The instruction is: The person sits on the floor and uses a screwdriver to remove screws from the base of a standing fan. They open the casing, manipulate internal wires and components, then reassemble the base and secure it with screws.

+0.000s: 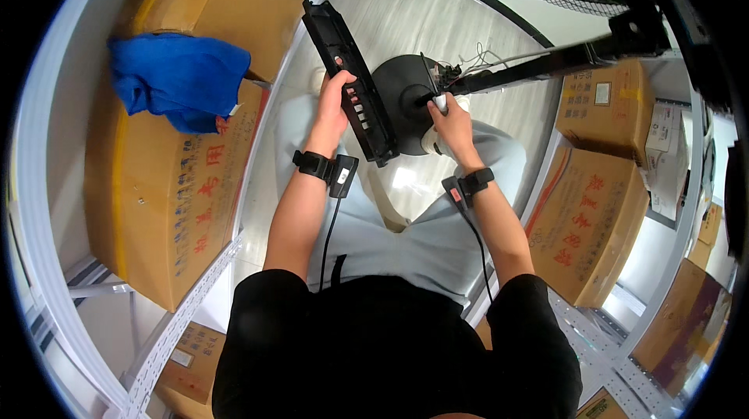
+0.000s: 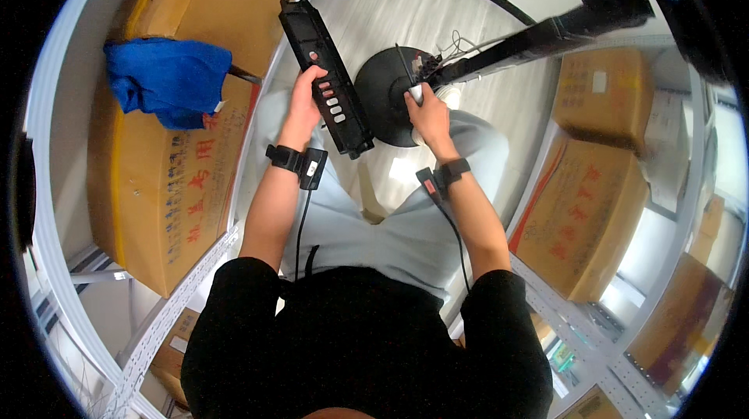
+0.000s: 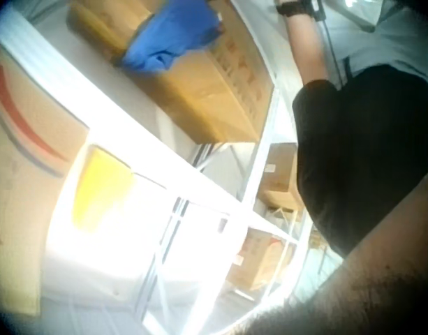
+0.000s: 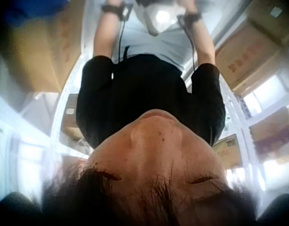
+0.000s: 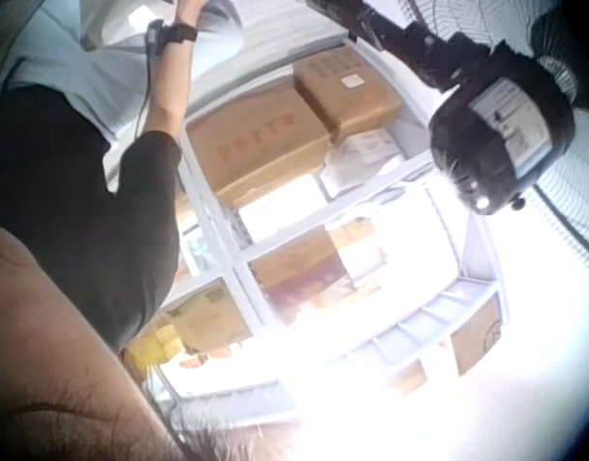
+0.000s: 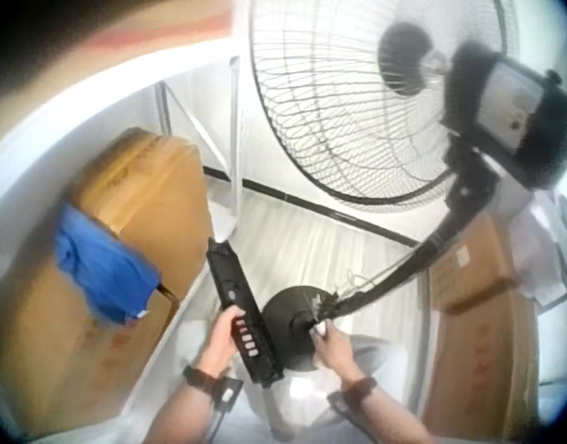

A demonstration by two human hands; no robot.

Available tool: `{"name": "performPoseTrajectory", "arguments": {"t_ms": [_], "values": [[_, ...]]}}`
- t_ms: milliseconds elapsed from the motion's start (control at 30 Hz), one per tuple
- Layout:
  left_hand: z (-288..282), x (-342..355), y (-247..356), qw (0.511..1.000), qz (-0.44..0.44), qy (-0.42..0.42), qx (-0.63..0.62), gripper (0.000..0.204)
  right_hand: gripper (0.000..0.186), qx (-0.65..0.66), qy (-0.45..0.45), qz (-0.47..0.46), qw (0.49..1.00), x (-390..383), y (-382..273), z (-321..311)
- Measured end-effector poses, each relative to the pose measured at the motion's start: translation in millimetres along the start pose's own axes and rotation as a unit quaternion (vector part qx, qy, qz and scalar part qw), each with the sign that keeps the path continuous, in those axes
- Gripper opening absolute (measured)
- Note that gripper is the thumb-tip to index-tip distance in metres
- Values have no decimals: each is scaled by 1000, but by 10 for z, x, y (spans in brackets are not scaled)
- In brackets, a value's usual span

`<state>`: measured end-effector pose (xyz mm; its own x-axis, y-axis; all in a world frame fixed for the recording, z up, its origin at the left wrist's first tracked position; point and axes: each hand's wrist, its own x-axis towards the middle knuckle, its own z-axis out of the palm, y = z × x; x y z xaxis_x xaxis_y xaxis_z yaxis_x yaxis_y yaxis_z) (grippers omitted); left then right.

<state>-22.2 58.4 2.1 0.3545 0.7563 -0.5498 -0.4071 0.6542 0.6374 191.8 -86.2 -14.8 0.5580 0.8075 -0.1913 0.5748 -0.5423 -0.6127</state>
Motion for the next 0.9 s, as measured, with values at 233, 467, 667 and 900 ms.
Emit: {"name": "performPoseTrajectory", "arguments": {"t_ms": [233, 467, 667, 900], "values": [[-15, 49, 28, 999, -38, 2, -19, 32, 40, 21, -24, 89, 996, 310, -120, 116], [-114, 189, -104, 998, -38, -43, -18, 28, 32, 16, 30, 57, 998, 432, 277, 326], [-161, 242, -205, 999, -46, -19, 0, 25, 30, 72, -13, 57, 996, 116, 58, 113], [-68, 208, -263, 997, -67, -38, 9, 21, 28, 7, -54, 61, 997, 69, 296, 36]]}}
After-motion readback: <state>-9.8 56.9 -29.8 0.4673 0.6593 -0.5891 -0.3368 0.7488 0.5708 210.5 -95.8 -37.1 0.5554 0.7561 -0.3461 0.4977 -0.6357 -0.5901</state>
